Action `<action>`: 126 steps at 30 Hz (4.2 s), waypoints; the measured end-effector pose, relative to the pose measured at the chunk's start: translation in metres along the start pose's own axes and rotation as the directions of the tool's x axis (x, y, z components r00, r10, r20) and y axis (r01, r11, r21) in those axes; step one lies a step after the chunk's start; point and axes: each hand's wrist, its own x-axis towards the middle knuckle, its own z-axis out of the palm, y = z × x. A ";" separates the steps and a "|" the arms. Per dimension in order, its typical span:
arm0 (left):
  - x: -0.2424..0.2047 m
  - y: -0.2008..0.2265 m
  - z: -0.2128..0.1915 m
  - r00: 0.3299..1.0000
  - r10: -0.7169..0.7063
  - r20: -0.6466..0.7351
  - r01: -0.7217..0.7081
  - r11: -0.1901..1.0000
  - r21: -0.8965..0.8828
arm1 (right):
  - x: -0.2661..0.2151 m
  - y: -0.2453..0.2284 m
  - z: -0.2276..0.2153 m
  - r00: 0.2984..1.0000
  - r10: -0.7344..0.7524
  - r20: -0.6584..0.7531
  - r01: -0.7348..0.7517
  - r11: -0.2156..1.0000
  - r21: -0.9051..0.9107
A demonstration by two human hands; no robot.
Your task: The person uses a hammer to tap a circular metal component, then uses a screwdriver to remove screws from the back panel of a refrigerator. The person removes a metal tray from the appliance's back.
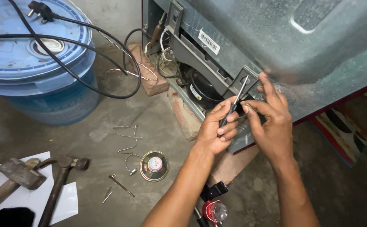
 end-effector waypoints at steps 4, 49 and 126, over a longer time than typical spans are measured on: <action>-0.001 0.001 0.004 1.000 0.000 0.005 0.000 1.000 0.002 | 0.000 -0.001 0.000 1.000 -0.002 -0.004 0.002 1.000 -0.004; 0.007 0.015 0.016 0.993 -0.027 -0.117 0.066 0.937 0.343 | 0.001 0.006 -0.003 0.999 0.044 0.001 -0.044 0.996 0.075; -0.009 0.023 0.075 0.726 0.679 0.110 0.006 -0.167 0.986 | 0.009 0.029 0.050 0.868 0.496 -0.028 -0.427 0.774 0.467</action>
